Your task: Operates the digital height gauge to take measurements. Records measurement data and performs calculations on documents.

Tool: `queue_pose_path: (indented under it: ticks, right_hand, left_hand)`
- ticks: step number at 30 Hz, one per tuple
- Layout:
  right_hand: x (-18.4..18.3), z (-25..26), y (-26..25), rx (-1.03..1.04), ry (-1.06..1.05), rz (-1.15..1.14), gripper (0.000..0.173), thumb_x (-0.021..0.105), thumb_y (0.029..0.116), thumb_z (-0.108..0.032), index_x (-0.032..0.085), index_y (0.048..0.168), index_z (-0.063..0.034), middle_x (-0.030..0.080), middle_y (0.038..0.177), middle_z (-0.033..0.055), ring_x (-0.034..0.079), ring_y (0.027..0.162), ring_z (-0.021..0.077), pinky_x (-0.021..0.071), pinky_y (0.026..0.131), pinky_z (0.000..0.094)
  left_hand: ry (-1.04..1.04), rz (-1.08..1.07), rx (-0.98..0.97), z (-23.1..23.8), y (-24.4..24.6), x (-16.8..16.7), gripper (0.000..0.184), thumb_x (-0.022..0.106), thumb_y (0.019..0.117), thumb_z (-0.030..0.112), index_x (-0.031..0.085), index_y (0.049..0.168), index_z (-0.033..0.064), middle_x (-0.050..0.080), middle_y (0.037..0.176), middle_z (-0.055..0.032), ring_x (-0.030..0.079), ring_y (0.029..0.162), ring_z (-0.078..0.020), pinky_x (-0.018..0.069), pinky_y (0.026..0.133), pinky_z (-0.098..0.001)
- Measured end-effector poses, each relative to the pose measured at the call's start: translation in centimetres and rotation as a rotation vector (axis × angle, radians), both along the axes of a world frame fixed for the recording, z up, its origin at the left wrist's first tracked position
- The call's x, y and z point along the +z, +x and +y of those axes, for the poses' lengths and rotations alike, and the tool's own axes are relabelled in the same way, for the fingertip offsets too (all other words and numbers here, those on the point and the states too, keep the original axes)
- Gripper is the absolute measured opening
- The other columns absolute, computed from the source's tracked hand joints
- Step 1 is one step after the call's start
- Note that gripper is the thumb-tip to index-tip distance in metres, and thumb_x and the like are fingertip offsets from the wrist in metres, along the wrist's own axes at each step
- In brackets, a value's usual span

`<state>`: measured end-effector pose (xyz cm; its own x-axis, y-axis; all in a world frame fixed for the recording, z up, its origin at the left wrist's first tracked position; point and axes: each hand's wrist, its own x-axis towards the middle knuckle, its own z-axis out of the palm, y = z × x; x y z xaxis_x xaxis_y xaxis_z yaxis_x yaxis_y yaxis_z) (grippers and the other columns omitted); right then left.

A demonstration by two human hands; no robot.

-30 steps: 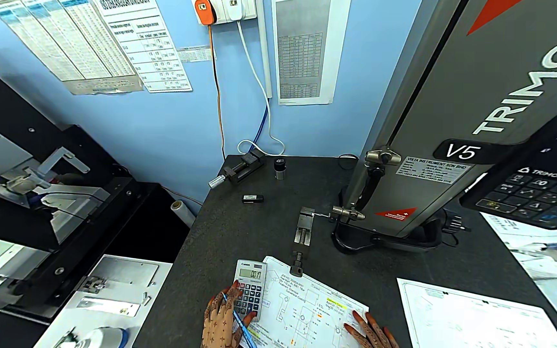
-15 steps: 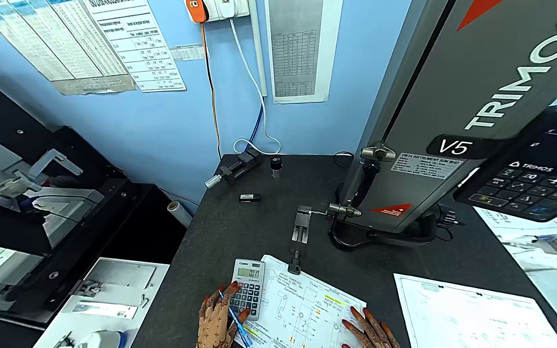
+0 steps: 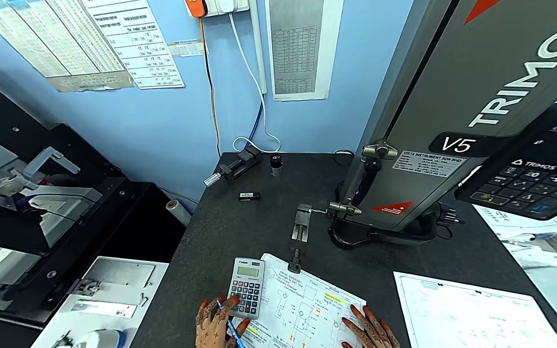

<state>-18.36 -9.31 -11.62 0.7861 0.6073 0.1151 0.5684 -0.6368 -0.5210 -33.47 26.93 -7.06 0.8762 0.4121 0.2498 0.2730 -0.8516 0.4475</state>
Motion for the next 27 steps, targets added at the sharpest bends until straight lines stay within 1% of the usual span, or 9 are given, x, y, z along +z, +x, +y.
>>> queue_pose_path:
  ticks: [4,8,10,13,17,19,21,24,27]
  right_hand:
    - [0.3,0.1,0.0,-0.009,0.0,-0.002,0.046,0.053,0.1034,-0.047,0.064,0.14,-0.0218,0.048,0.156,0.0112,0.035,0.15,0.0379,0.0163,0.121,0.0637]
    - [0.1,0.1,0.0,-0.009,0.007,-0.015,0.046,0.052,0.1037,-0.047,0.063,0.141,-0.022,0.048,0.157,0.0104,0.034,0.15,0.0372,0.016,0.121,0.0635]
    - [0.2,0.1,-0.1,-0.01,-0.004,-0.008,0.046,0.052,0.1038,-0.048,0.063,0.141,-0.0228,0.047,0.158,0.0095,0.034,0.151,0.0363,0.0157,0.122,0.063]
    - [0.1,0.1,-0.1,-0.016,0.0,-0.013,0.046,0.053,0.1032,-0.048,0.064,0.14,-0.0235,0.048,0.157,0.0096,0.035,0.15,0.036,0.0161,0.121,0.0631]
    - [0.1,0.1,0.0,-0.007,0.01,-0.015,0.046,0.053,0.1035,-0.046,0.064,0.14,-0.0218,0.048,0.156,0.0112,0.034,0.15,0.0372,0.0155,0.121,0.0636]
    - [0.1,0.1,0.0,-0.006,0.01,-0.015,0.046,0.053,0.1034,-0.046,0.064,0.14,-0.0215,0.049,0.156,0.0115,0.035,0.15,0.0376,0.0163,0.121,0.0636]
    - [0.0,0.1,0.0,-0.01,0.006,-0.021,0.045,0.053,0.1034,-0.047,0.064,0.14,-0.0225,0.049,0.156,0.0106,0.036,0.15,0.0365,0.0169,0.121,0.0628]
    - [0.0,0.1,-0.1,-0.014,-0.002,-0.029,0.046,0.052,0.1035,-0.048,0.063,0.141,-0.0234,0.048,0.157,0.0099,0.035,0.15,0.0361,0.017,0.121,0.0626]
    - [0.1,0.1,-0.1,-0.012,-0.001,-0.019,0.045,0.053,0.1038,-0.047,0.063,0.141,-0.0236,0.047,0.158,0.0097,0.034,0.151,0.0359,0.0159,0.122,0.0624]
  left_hand:
    - [0.048,0.092,-0.036,-0.6,1.0,0.0,0.062,0.064,0.0929,0.057,0.069,0.13,0.0079,0.071,0.128,-0.0107,0.055,0.131,-0.0489,0.0223,0.115,-0.0731]
    - [0.06,-0.003,-0.009,-0.7,0.5,0.0,0.056,0.067,0.0918,0.053,0.072,0.124,0.0071,0.074,0.12,-0.0131,0.058,0.124,-0.0499,0.0225,0.114,-0.0731]
    - [0.027,0.04,-0.024,-0.7,0.1,-0.1,0.055,0.068,0.0923,0.051,0.071,0.125,0.0061,0.073,0.121,-0.0141,0.057,0.126,-0.0506,0.0218,0.114,-0.0734]
    - [0.001,0.101,-0.03,-0.5,-0.1,0.1,0.055,0.068,0.0921,0.051,0.071,0.126,0.0076,0.073,0.123,-0.0118,0.056,0.129,-0.0499,0.0215,0.115,-0.0724]
    - [-0.01,0.097,-0.017,-0.3,0.3,0.5,0.054,0.067,0.0922,0.053,0.073,0.123,0.0083,0.073,0.121,-0.013,0.055,0.129,-0.0521,0.0227,0.115,-0.0723]
    - [-0.033,0.054,-0.001,-0.1,0.5,0.4,0.055,0.067,0.0931,0.051,0.071,0.125,0.0062,0.072,0.125,-0.0139,0.054,0.129,-0.0519,0.0246,0.115,-0.0717]
    - [-0.031,0.027,0.026,0.2,0.9,0.1,0.062,0.065,0.0931,0.051,0.065,0.133,0.0036,0.068,0.133,-0.013,0.053,0.132,-0.0492,0.0262,0.115,-0.0699]
    - [-0.042,0.093,0.046,0.9,1.4,-0.2,0.07,0.065,0.092,0.054,0.059,0.141,0.0046,0.063,0.142,-0.0096,0.049,0.138,-0.0469,0.0228,0.117,-0.0698]
    - [0.0,0.089,0.042,1.5,1.8,-0.4,0.068,0.061,0.0932,0.058,0.062,0.138,0.0072,0.066,0.138,-0.0069,0.051,0.136,-0.0449,0.0226,0.117,-0.0699]
